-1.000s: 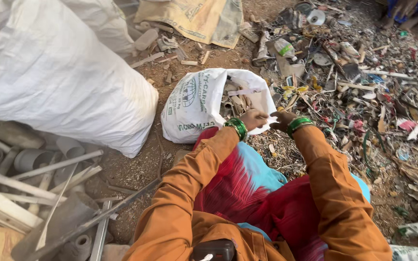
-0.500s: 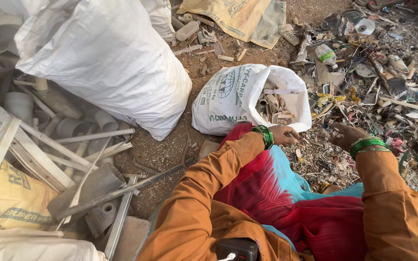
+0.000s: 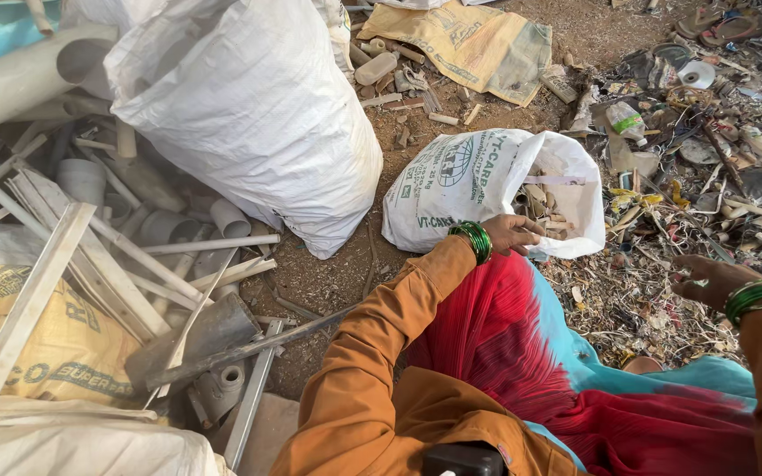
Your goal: The person sits on the ground and sorts through a pile of waste, picking up wire, scrap metal, and plastic pieces by hand and placing them into a white bag.
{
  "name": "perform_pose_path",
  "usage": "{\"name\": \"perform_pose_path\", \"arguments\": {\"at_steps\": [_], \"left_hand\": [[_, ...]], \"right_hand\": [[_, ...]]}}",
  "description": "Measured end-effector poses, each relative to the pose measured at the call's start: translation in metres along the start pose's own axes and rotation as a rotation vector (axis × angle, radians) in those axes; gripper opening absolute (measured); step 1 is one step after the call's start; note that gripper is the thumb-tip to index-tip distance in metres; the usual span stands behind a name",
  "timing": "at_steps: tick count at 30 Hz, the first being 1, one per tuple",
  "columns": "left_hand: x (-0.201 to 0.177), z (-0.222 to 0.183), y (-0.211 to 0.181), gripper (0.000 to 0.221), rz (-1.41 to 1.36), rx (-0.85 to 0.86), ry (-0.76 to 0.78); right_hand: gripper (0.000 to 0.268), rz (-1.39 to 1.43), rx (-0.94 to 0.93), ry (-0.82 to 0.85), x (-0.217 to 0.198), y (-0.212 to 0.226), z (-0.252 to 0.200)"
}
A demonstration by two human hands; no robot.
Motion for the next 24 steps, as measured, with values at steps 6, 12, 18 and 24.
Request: {"name": "perform_pose_path", "arguments": {"at_steps": [6,12,18,24], "left_hand": [[0.003,0.01,-0.01,0.034,-0.178,0.002,-0.007],[0.041,0.054,0.014,0.036,-0.13,-0.067,0.073],[0.098,0.11,0.04,0.042,0.081,-0.075,0.182],[0.138,0.118,0.06,0.046,0.158,-0.021,0.399]], "right_hand": [[0.08,0.028,0.022,-0.054,-0.015,-0.021,-0.003],[0.084,-0.02,-0.039,0.034,-0.002,-0.054,-0.001],[0.083,0.037,-0.002,0.017,0.027,-0.111,0.012],[0.081,0.255,0.19,-0.137,0.063,-0.161,0.026]]}}
Point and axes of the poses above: each hand's wrist, its own z-axis towards the middle knuckle, its own x-axis out of the palm, y = z × x, the point moved 3 cm from there along z, towards the middle knuckle, and after that the axes turned 11 degrees about -z, right-handed, at the moved point
